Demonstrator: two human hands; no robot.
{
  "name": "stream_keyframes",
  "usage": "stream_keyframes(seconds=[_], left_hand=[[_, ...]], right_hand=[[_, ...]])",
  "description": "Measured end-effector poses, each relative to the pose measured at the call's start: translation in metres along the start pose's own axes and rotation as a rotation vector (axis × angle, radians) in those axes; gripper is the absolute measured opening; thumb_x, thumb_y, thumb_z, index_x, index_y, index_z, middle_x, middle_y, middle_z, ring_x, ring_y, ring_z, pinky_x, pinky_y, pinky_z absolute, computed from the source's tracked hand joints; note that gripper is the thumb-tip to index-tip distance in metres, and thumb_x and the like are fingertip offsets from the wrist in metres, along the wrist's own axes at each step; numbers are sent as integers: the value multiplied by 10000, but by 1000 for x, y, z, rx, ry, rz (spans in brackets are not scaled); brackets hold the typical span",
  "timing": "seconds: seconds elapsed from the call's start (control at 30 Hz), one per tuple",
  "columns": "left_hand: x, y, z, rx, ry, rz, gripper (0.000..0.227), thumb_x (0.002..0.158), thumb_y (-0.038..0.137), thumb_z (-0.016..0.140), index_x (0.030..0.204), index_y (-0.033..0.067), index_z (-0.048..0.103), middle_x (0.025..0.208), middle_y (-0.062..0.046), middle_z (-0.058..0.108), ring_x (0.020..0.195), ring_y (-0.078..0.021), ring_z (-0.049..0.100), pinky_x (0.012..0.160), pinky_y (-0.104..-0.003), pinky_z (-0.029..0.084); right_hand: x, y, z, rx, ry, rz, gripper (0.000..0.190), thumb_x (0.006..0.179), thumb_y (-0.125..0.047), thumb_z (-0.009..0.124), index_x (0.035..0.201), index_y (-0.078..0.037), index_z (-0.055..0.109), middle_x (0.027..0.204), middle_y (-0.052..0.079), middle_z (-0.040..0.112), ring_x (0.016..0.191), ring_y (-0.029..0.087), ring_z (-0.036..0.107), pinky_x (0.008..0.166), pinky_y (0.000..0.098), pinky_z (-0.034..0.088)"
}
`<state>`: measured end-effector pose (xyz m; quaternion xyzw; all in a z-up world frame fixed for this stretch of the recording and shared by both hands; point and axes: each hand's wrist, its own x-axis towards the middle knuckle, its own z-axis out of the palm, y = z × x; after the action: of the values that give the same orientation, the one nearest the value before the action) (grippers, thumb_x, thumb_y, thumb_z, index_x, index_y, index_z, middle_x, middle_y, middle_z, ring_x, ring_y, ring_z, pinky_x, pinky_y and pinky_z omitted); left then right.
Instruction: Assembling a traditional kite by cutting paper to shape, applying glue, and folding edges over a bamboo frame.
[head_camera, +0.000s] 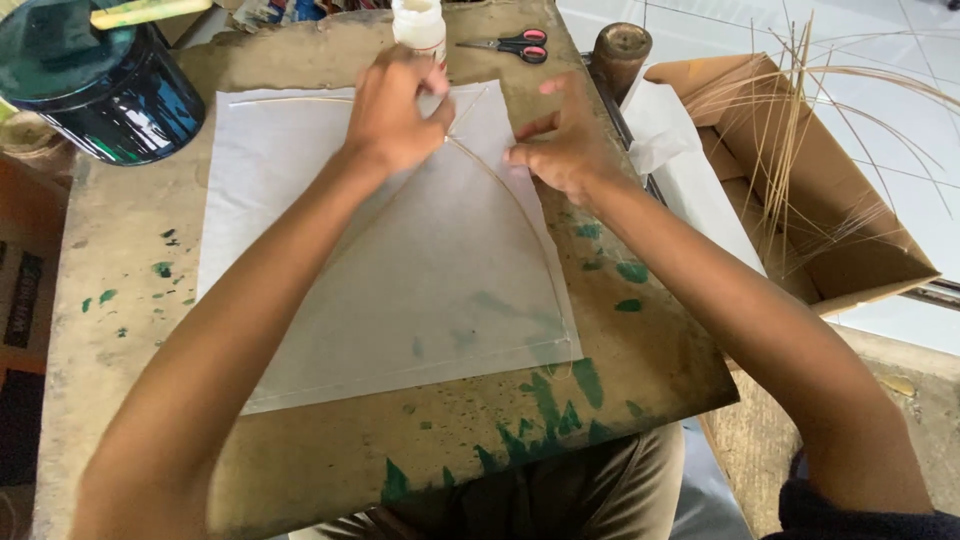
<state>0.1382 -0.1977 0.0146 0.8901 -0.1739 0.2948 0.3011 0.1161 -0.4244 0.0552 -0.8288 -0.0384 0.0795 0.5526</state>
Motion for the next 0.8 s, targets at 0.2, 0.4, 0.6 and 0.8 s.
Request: stream_keyframes(seconds=[0.2,0.4,0.6,0.8], left_hand=[[-53,40,-45,101,-316,-557,166,757,241,674,861,112,665,893,-27,678,1047,-276,590,719,-446,508],[-54,44,-43,93,-342,-641,53,769,128,618,806,97,598,915,-97,629,979,-288,588,625,-437,497],[-47,52,-33,192,-381,-704,132,760,140,644,876,116,586,1054,-144,590,884,-363,615,664,-462,529],[-45,57,-35,226,-412,-747,103,765,121,611,866,122,593,1092,-161,596,930,-398,622,719,-469,537]], right_hand=[[-2,-3,2,-17,21,-13,750,761,50,811,1340,-171,389,920,60,649,834,160,653,603,268,615],[2,1,8,-67,38,-64,783,740,95,817,1351,-162,401,950,49,650,842,144,656,607,268,619],[6,0,7,-87,44,-85,783,720,66,827,1324,-190,399,948,62,634,669,158,632,428,280,491],[10,2,6,-60,22,-97,776,704,85,829,1298,-184,408,993,89,635,602,160,587,339,294,416]])
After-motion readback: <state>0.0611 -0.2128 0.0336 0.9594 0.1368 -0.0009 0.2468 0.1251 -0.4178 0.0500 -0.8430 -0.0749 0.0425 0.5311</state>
